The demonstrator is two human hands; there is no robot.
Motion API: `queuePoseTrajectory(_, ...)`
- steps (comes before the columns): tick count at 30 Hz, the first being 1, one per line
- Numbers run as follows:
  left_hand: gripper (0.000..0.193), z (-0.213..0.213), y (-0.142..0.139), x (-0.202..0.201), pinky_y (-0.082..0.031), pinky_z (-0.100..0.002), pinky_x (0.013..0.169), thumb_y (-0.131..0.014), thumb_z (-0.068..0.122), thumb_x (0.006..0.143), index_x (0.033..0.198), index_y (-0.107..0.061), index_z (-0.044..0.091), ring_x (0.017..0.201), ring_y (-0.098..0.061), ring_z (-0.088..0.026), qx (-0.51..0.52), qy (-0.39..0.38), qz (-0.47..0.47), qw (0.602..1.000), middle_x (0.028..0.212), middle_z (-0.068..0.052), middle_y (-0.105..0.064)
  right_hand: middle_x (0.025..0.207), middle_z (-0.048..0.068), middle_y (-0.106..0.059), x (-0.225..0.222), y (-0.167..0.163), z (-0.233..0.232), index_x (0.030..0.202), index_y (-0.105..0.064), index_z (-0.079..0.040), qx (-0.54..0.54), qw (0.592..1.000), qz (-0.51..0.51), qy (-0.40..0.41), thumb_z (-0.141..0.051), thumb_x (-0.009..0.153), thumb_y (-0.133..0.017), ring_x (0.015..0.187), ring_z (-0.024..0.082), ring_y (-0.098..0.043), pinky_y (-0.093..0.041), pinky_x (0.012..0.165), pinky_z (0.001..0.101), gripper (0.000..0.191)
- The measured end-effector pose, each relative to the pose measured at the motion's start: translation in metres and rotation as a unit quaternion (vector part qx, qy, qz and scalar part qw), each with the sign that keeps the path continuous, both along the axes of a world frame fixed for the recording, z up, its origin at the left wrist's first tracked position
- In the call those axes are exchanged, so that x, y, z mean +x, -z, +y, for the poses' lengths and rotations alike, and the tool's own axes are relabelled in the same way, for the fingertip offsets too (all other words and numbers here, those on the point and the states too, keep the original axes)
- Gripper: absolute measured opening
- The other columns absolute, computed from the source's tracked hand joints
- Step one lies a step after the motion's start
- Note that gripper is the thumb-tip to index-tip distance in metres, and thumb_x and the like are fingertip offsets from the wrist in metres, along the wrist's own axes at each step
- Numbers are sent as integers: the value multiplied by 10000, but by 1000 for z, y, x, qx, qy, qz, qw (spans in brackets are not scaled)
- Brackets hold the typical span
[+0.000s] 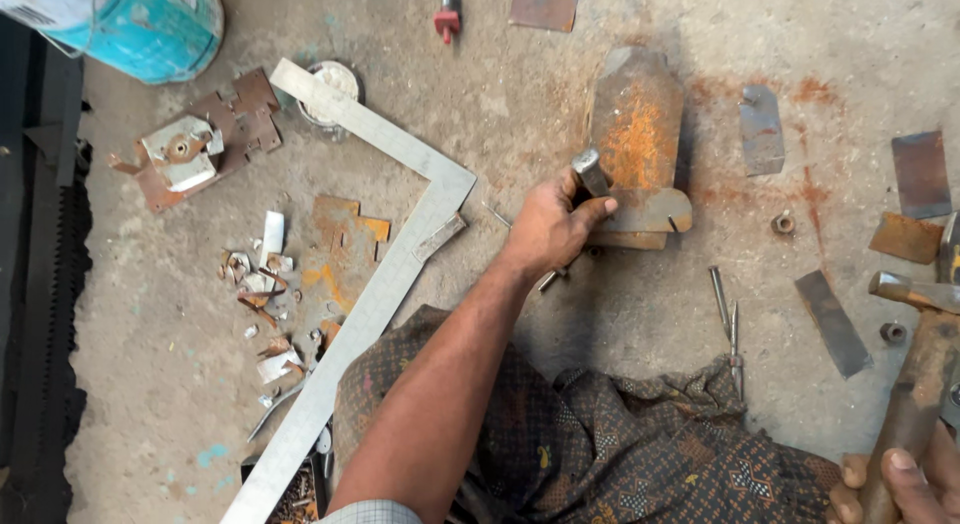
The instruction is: The person uses a hammer and a cylindrical metal punch to shape a small metal piece on an anvil. They repeatedly strike the punch to create a curved edge and then use the punch to form a hole in the metal piece.
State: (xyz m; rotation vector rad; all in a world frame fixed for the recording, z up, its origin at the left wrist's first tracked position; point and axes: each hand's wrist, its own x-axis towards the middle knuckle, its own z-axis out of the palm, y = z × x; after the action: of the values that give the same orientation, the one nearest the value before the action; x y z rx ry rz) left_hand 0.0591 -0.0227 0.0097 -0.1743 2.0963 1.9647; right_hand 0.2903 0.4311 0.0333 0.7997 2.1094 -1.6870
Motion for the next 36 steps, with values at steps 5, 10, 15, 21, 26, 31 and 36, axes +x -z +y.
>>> queuePoseTrajectory(5, 302, 0, 8, 1, -546, -332, 963, -709, 166, 954, 1220, -667, 29, 1042, -691, -153, 14, 13, -7, 1000, 1109, -75, -767, 927, 211, -561, -3, -12, -12, 1673, -328, -118, 26, 1000, -13, -1, -268, 1149, -465, 597, 291, -574, -532, 454, 494, 562)
queuePoseTrajectory(10, 327, 2, 5, 2, -546, -334, 991, -716, 175, 940, 1233, -671, 37, 1074, -695, -155, 12, 14, -23, 1000, 1134, -74, -766, 904, 219, -559, -6, -19, -22, 1723, -287, -188, 36, 999, -18, 14, -281, 1144, -477, 587, 300, -580, -527, 439, 498, 617)
queuePoseTrajectory(15, 338, 3, 4, 3, -552, -336, 990, -725, 188, 936, 1239, -666, 51, 1078, -701, -149, -19, 23, -16, 999, 1142, -71, -768, 908, 214, -562, 0, -19, -25, 1699, -287, -216, 9, 999, -6, 30, -261, 1148, -503, 602, 291, -594, -534, 453, 489, 594)
queuePoseTrajectory(21, 322, 2, 5, 6, -570, -340, 955, -740, 205, 930, 1215, -678, 70, 1033, -726, -150, -66, 36, 17, 997, 1105, -72, -784, 903, 209, -572, 5, -13, -20, 1720, -316, -234, -16, 999, 12, 38, -221, 1138, -515, 605, 281, -606, -543, 469, 480, 615)
queuePoseTrajectory(26, 325, 1, 4, 6, -577, -344, 939, -744, 223, 927, 1212, -679, 79, 1028, -739, -164, -96, 41, 38, 994, 1097, -83, -785, 915, 204, -575, 7, -9, -15, 1722, -317, -259, -7, 999, 7, 35, -211, 1144, -514, 622, 283, -616, -549, 474, 486, 613)
queuePoseTrajectory(31, 330, 0, 2, 5, -575, -352, 948, -739, 230, 936, 1225, -668, 86, 1059, -741, -179, -109, 46, 56, 991, 1119, -88, -780, 920, 189, -582, 7, -8, -15, 1710, -309, -294, -41, 998, 17, 45, -200, 1133, -517, 625, 264, -626, -560, 472, 464, 621)
queuePoseTrajectory(36, 319, 2, -2, 8, -582, -360, 932, -737, 233, 933, 1210, -660, 95, 1038, -749, -189, -126, 48, 52, 990, 1096, -89, -784, 922, 182, -595, 7, -17, -27, 1702, -314, -265, -23, 998, 25, 60, -183, 1139, -546, 637, 247, -621, -552, 482, 438, 615)
